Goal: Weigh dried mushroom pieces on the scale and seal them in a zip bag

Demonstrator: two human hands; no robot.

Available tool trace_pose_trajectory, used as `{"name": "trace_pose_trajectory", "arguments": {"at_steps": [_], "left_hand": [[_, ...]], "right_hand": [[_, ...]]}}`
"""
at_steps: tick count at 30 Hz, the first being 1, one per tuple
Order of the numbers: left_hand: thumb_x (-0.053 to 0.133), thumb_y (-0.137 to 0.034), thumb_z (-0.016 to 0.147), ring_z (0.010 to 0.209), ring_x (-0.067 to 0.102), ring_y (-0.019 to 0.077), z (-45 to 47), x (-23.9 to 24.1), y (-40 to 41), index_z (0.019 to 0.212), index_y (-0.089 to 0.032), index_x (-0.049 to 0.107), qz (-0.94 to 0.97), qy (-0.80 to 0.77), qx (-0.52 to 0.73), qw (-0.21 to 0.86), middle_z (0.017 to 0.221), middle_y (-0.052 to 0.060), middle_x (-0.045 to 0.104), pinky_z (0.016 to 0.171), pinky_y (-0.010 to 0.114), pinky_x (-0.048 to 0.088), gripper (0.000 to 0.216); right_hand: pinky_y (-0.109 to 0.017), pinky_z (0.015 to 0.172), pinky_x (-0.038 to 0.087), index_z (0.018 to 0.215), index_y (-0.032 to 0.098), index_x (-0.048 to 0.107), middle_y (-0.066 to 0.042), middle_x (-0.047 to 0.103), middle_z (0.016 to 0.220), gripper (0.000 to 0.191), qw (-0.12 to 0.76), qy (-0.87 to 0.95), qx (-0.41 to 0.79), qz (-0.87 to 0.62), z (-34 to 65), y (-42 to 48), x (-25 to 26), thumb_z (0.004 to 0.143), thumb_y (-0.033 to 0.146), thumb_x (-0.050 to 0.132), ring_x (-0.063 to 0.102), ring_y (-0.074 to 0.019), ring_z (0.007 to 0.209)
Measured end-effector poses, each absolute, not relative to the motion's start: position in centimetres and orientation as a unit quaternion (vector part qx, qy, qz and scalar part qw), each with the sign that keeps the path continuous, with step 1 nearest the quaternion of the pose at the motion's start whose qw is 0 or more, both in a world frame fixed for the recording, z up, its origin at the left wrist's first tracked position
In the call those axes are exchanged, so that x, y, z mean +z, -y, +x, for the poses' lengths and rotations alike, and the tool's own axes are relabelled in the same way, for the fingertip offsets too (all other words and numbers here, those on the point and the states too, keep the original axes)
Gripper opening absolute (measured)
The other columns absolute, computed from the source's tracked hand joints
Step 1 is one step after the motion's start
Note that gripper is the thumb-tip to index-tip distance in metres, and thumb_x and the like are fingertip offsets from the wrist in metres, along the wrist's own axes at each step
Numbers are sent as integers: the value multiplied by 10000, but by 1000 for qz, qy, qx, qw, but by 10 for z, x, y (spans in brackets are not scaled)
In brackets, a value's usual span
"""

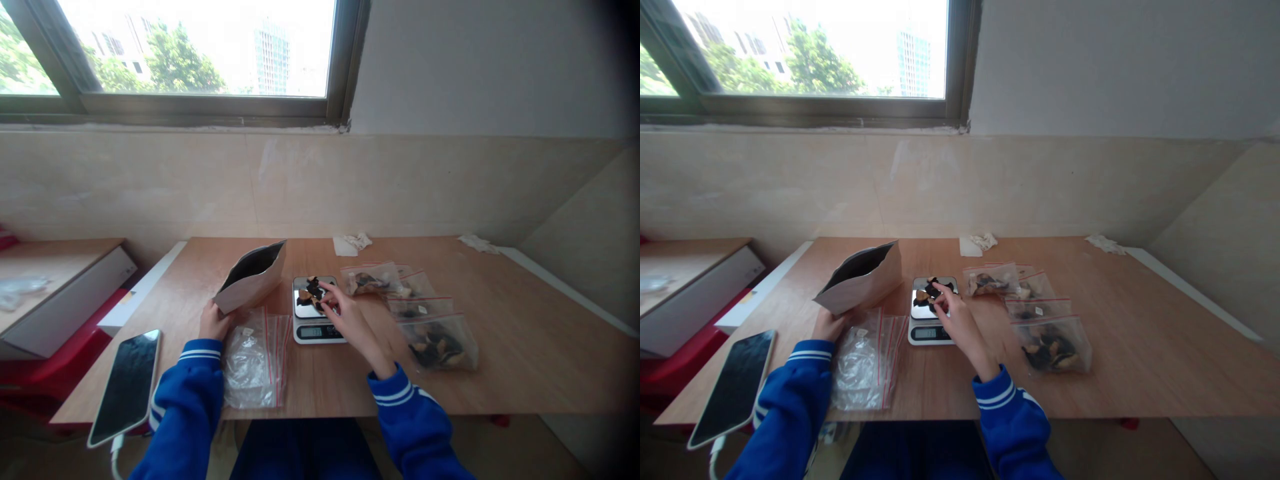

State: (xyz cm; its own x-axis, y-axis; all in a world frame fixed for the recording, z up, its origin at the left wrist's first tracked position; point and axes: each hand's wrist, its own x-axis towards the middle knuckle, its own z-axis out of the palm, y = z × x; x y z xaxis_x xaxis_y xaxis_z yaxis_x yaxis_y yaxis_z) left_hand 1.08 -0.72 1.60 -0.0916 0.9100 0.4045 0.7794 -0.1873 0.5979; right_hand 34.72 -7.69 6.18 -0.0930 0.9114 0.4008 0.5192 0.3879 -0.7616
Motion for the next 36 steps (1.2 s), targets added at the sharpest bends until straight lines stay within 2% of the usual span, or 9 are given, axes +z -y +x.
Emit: {"name": "trace_pose_trajectory", "arguments": {"at_steps": [3, 9, 13, 15, 20, 25, 29, 33, 36], "left_hand": [[653, -357, 624, 932, 634, 309, 10, 15, 6, 955, -176, 675, 668, -631, 383, 97, 900, 84, 684, 853, 443, 511, 378], [638, -312, 642, 1028, 600, 330, 10, 15, 7, 972, -174, 671, 663, -663, 336, 91, 1005, 109, 675, 881, 447, 475, 360], [619, -348, 689, 1073, 563, 382, 13, 17, 11, 947, -168, 665, 634, -714, 286, 75, 1082, 156, 653, 878, 529, 422, 318], [603, -394, 712, 1083, 543, 400, 14, 18, 12, 932, -182, 659, 619, -737, 262, 66, 1102, 160, 646, 863, 549, 409, 311], [569, -450, 746, 1081, 545, 389, 15, 23, 13, 909, -185, 637, 586, -770, 246, 61, 1083, 160, 644, 860, 528, 411, 318], [537, -482, 780, 1045, 579, 351, 13, 26, 13, 971, -172, 595, 561, -765, 300, 102, 1026, 149, 665, 894, 512, 408, 369], [591, -525, 733, 1137, 517, 370, 15, 24, 17, 1070, -168, 546, 546, -755, 349, 101, 1112, 160, 617, 952, 550, 364, 494], [601, -499, 731, 1152, 479, 334, 18, 24, 24, 1217, -159, 468, 537, -726, 428, 48, 1197, 151, 527, 981, 532, 339, 608], [587, -456, 759, 1037, 530, 268, 22, 35, 33, 1180, -155, 492, 536, -670, 512, -46, 1138, 114, 526, 936, 481, 384, 527]], "right_hand": [[-338, 837, 490, 1236, 204, 520, -45, 663, 907, 382, 397, 748, 179, -501, 331, 70, 59, 874, 93, 473, 617, -190, 884], [-364, 882, 470, 1237, 179, 518, -95, 637, 1046, 378, 288, 811, 61, -506, 310, 56, 54, 899, 50, 408, 584, -223, 992], [-402, 881, 453, 1129, 163, 582, -122, 616, 1094, 304, 253, 827, -7, -502, 308, 55, 55, 902, 61, 406, 563, -255, 998], [-394, 866, 453, 1107, 180, 597, -117, 603, 1104, 296, 277, 812, -12, -513, 312, 56, 55, 910, 78, 401, 563, -250, 992], [-382, 908, 448, 1071, 196, 614, -97, 582, 1074, 297, 398, 751, 35, -526, 330, 62, 56, 918, 95, 381, 558, -226, 1010], [-397, 969, 435, 1062, 208, 615, -109, 504, 1134, 303, 475, 703, 51, -526, 348, 76, 54, 904, 99, 381, 514, -224, 1103], [-436, 1003, 419, 1071, 210, 612, -126, 407, 1220, 278, 511, 648, 29, -564, 361, 91, 47, 904, 138, 402, 457, -242, 1175], [-444, 974, 446, 1038, 211, 627, -125, 393, 1215, 256, 532, 612, 25, -584, 373, 108, 36, 906, 173, 411, 474, -242, 1152], [-419, 884, 502, 1036, 213, 636, -123, 409, 1213, 250, 542, 590, 35, -598, 380, 123, 29, 904, 197, 424, 499, -242, 1119]]}}
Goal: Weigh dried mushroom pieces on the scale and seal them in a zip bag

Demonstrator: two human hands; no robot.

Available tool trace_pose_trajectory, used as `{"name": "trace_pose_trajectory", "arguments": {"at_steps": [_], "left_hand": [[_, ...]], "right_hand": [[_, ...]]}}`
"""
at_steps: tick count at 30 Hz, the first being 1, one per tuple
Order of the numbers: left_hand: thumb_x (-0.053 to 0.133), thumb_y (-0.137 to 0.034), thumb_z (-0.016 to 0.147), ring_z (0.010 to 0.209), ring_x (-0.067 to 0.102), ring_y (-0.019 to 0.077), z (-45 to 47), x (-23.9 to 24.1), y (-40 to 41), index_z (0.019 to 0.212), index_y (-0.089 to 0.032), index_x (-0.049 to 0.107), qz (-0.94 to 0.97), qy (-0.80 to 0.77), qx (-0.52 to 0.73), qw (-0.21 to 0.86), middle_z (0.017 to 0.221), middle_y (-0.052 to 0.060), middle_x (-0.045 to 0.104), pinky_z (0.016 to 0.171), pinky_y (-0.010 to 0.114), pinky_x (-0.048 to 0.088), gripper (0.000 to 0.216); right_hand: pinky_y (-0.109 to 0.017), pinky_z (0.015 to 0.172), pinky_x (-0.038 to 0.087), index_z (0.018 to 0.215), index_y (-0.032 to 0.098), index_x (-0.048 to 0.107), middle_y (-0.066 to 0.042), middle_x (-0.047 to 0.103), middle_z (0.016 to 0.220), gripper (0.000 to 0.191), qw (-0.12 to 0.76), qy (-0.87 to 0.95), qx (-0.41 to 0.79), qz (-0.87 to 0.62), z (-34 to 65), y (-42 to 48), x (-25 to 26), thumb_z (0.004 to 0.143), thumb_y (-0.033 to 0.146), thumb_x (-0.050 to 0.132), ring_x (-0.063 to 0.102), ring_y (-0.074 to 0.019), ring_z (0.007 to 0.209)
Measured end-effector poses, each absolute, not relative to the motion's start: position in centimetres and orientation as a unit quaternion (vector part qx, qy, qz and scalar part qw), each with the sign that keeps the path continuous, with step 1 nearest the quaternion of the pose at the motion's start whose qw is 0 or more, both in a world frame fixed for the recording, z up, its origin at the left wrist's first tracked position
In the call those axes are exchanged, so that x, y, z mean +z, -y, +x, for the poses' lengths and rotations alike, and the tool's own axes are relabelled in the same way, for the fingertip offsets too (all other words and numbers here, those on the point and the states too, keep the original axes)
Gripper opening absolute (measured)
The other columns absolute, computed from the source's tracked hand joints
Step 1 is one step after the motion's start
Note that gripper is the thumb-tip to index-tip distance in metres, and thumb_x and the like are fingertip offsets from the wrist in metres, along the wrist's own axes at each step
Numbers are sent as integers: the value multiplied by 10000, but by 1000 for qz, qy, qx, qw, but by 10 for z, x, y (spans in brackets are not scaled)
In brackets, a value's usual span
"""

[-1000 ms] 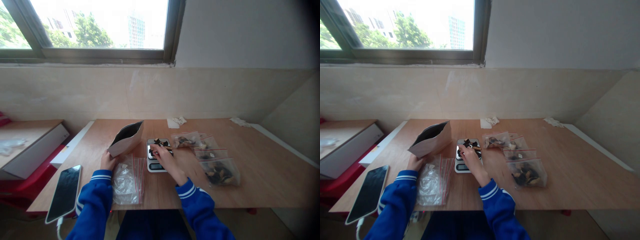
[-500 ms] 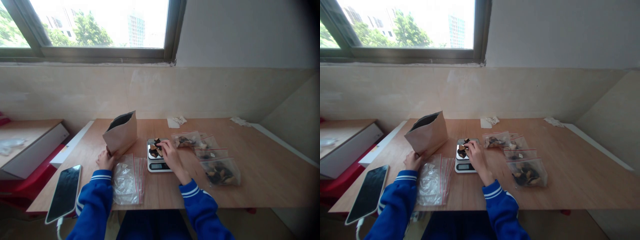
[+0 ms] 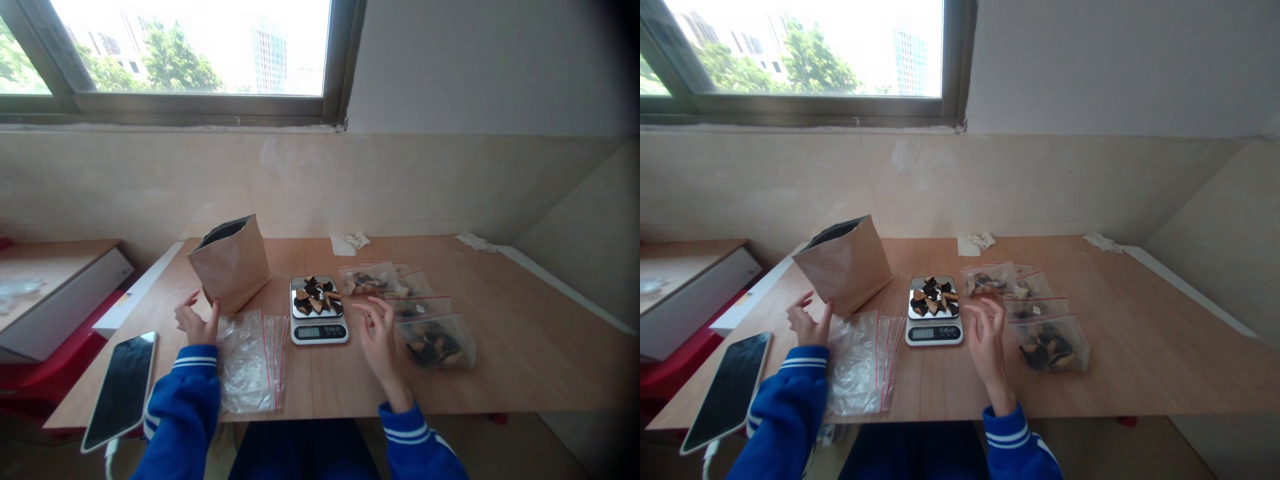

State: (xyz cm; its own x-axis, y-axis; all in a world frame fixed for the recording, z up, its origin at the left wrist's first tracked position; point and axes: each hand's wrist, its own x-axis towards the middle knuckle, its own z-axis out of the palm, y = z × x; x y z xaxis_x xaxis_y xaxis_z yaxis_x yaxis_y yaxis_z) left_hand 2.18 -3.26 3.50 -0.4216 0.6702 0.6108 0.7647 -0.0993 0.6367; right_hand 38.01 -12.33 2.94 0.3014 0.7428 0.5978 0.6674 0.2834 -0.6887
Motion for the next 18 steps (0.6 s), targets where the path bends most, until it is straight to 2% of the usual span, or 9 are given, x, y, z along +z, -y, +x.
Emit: {"name": "trace_pose_trajectory", "arguments": {"at_steps": [4, 7, 12, 18], "left_hand": [[580, -351, 796, 832, 571, 192, 35, 67, 56, 1020, -147, 555, -581, 569, -570, 122, 1023, 86, 570, 800, 388, 457, 303], [518, -274, 851, 782, 571, 171, 48, 89, 80, 928, -165, 584, -643, 512, -564, 80, 873, 52, 593, 706, 314, 472, 149], [505, -273, 877, 761, 599, 152, 64, 90, 105, 977, -198, 623, -785, 466, -391, -114, 902, 44, 632, 683, 282, 491, 171], [504, -329, 874, 788, 615, 171, 70, 74, 112, 969, -203, 634, -734, 522, -416, -126, 937, 54, 634, 705, 313, 505, 204]], "right_hand": [[-415, 836, 514, 1002, 214, 656, -115, 452, 1160, 249, 541, 565, 42, -622, 383, 143, 22, 911, 222, 425, 526, -239, 1068], [-442, 873, 492, 987, 211, 659, -114, 465, 1127, 255, 539, 562, 58, -625, 380, 151, 16, 914, 221, 415, 525, -244, 1074], [-446, 898, 479, 987, 223, 655, -110, 463, 1144, 269, 520, 583, 100, -617, 366, 154, 14, 921, 212, 394, 514, -244, 1101], [-462, 964, 441, 982, 244, 649, -94, 476, 1146, 275, 482, 622, 125, -604, 349, 157, 16, 912, 172, 393, 501, -241, 1119]]}}
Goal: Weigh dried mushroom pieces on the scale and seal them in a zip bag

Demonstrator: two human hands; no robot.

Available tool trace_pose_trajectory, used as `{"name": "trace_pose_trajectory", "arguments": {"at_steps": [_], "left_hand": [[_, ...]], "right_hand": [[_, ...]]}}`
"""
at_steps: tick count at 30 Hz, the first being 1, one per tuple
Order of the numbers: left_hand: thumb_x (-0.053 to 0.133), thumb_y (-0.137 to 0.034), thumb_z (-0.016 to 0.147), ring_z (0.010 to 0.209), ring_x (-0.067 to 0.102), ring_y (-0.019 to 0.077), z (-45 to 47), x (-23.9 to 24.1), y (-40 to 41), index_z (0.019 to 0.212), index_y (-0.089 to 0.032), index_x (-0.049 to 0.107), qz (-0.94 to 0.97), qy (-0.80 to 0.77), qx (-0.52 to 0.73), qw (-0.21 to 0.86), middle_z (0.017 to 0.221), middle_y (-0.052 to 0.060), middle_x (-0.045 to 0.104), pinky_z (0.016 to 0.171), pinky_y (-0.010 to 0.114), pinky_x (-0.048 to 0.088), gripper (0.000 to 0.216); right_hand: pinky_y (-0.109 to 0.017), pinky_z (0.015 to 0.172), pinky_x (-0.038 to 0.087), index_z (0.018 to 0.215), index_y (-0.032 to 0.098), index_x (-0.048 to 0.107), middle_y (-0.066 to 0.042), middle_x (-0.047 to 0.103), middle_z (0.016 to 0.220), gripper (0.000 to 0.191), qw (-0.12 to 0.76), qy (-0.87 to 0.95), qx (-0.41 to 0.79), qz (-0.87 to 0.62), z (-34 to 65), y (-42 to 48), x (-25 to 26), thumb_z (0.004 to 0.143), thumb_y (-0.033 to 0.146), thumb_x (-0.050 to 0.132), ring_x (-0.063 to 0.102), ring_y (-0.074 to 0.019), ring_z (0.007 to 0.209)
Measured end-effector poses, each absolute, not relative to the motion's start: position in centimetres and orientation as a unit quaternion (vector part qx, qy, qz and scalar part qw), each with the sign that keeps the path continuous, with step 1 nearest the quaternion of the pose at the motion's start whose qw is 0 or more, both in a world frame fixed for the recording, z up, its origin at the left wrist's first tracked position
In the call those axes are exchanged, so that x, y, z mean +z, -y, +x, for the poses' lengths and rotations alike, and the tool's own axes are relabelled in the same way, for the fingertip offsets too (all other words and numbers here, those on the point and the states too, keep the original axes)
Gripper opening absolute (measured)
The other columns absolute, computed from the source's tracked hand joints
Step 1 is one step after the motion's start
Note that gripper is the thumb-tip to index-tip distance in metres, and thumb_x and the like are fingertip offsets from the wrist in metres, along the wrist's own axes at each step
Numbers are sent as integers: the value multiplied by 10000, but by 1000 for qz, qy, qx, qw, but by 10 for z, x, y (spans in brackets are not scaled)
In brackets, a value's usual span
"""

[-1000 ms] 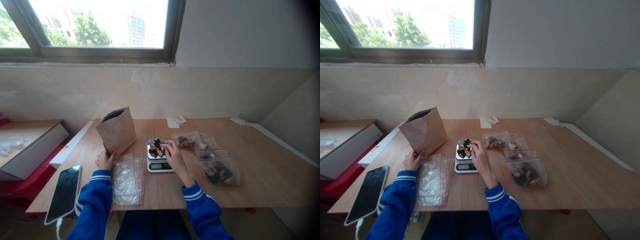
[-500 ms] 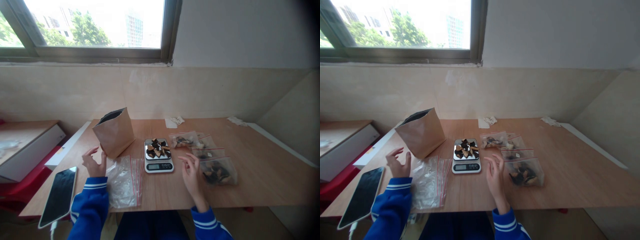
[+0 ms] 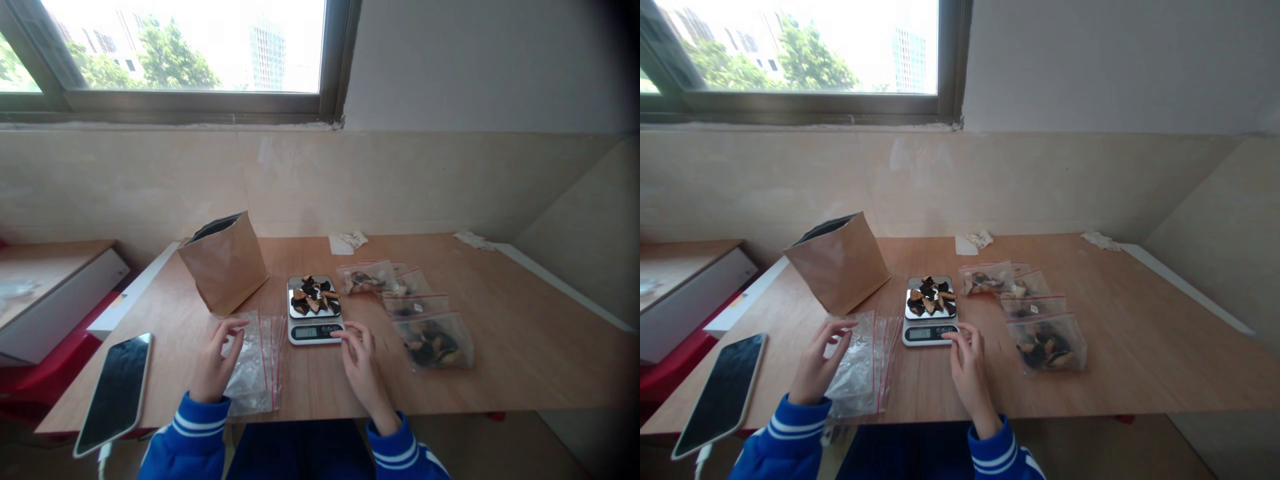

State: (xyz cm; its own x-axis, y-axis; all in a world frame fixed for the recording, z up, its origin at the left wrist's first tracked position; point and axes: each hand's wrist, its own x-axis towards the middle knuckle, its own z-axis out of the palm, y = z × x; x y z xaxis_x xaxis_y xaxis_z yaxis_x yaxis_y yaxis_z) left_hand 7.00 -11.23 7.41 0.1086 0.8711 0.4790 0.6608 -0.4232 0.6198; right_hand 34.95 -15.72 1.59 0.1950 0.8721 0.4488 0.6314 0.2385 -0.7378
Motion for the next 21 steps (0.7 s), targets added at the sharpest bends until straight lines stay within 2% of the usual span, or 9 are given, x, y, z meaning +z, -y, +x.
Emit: {"name": "trace_pose_trajectory", "arguments": {"at_steps": [3, 5, 7, 9, 11, 13, 16, 18, 21], "left_hand": [[578, -374, 822, 885, 602, 211, 61, 71, 106, 1082, -190, 597, 653, -567, 499, 53, 1062, 90, 593, 740, 357, 513, 319], [685, -414, 723, 1018, 570, 260, 46, 68, 90, 1265, -174, 480, 576, -600, 555, 9, 1242, 144, 499, 796, 411, 514, 627], [786, -441, 582, 1148, 513, 307, 29, 63, 66, 1389, -159, 322, 540, -617, 572, 24, 1394, 199, 354, 910, 474, 475, 972], [815, -457, 509, 1224, 469, 331, 13, 55, 38, 1403, -157, 292, 532, -625, 562, 102, 1429, 204, 337, 995, 505, 417, 1079], [794, -483, 512, 1231, 475, 335, 3, 46, 14, 1323, -127, 414, 551, -623, 522, 186, 1381, 190, 440, 1017, 481, 408, 963], [741, -515, 557, 1115, 568, 344, 0, 38, -1, 1140, -110, 577, 579, -633, 438, 268, 1187, 167, 617, 952, 470, 463, 728], [689, -530, 585, 998, 630, 362, 1, 30, -3, 977, -128, 653, 597, -656, 377, 265, 966, 129, 712, 882, 462, 500, 563], [669, -504, 601, 1008, 633, 360, 3, 30, 4, 981, -152, 664, 613, -646, 389, 237, 963, 107, 723, 888, 452, 499, 518], [624, -449, 653, 1114, 594, 331, 6, 37, 16, 1074, -171, 656, 652, -586, 419, 235, 1114, 94, 694, 972, 436, 458, 506]], "right_hand": [[-473, 969, 437, 984, 256, 646, -90, 481, 1150, 279, 466, 629, 133, -608, 348, 163, 13, 907, 157, 396, 507, -244, 1109], [-482, 972, 434, 979, 257, 643, -89, 485, 1150, 279, 461, 631, 133, -610, 348, 166, 11, 903, 146, 399, 510, -248, 1108], [-490, 980, 428, 973, 253, 639, -91, 488, 1147, 278, 463, 632, 134, -606, 347, 167, 13, 902, 137, 396, 510, -249, 1110], [-487, 989, 426, 978, 250, 634, -91, 494, 1140, 280, 473, 637, 136, -593, 343, 165, 19, 907, 132, 390, 513, -243, 1112], [-468, 996, 432, 1005, 249, 624, -88, 503, 1140, 282, 485, 650, 138, -568, 335, 161, 32, 915, 132, 383, 516, -231, 1119], [-442, 1009, 436, 1063, 251, 604, -86, 511, 1168, 290, 493, 672, 136, -535, 324, 154, 52, 925, 135, 377, 507, -219, 1151], [-421, 1057, 408, 1218, 252, 526, -86, 496, 1267, 335, 498, 714, 117, -478, 305, 142, 88, 939, 146, 375, 456, -204, 1237], [-412, 1092, 377, 1307, 239, 454, -85, 477, 1325, 380, 492, 744, 95, -442, 292, 134, 110, 946, 150, 370, 414, -192, 1286], [-391, 1130, 338, 1356, 183, 410, -93, 463, 1373, 410, 459, 793, 48, -397, 271, 123, 133, 950, 156, 362, 343, -187, 1346]]}}
